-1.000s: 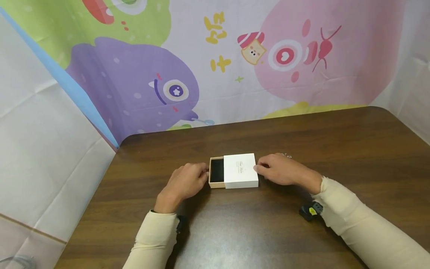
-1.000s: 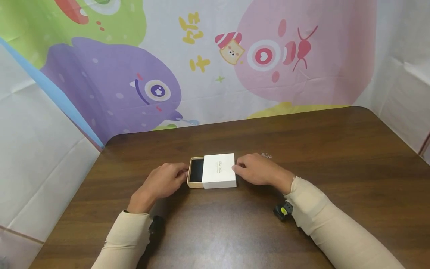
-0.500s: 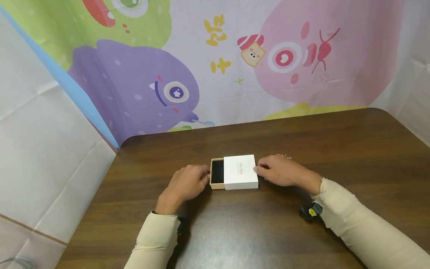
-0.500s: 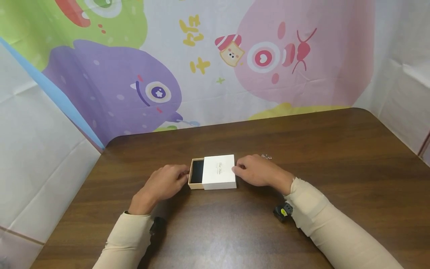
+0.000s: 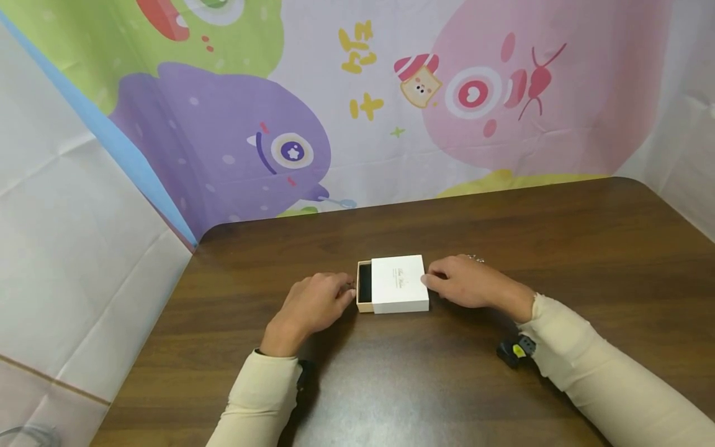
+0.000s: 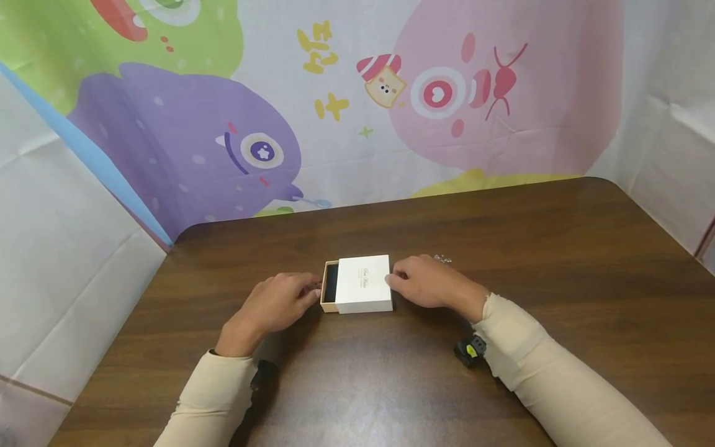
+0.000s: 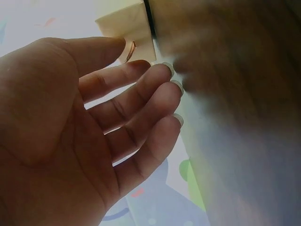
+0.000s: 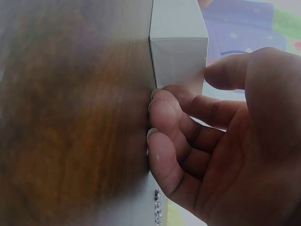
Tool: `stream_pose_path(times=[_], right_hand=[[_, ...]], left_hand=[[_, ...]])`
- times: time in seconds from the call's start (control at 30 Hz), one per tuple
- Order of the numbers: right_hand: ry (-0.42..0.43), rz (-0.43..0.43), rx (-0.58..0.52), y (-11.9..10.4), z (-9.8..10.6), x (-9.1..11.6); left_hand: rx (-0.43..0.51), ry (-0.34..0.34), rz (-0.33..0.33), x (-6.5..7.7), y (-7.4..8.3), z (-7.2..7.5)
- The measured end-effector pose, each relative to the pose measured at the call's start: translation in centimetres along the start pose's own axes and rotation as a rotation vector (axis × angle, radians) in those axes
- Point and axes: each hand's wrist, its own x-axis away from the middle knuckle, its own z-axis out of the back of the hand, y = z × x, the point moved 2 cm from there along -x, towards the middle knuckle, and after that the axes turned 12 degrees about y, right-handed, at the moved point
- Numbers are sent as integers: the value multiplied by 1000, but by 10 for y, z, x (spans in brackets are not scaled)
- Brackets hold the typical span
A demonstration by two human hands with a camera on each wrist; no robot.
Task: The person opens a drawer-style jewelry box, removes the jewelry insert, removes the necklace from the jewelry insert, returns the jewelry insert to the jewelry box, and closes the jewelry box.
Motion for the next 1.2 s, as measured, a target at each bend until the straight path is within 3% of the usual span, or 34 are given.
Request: stream_pose_path(times=[1.2], right_hand=[[10, 24, -4, 2, -1, -1]], left_hand=[[-20, -40, -7, 1, 9, 0]])
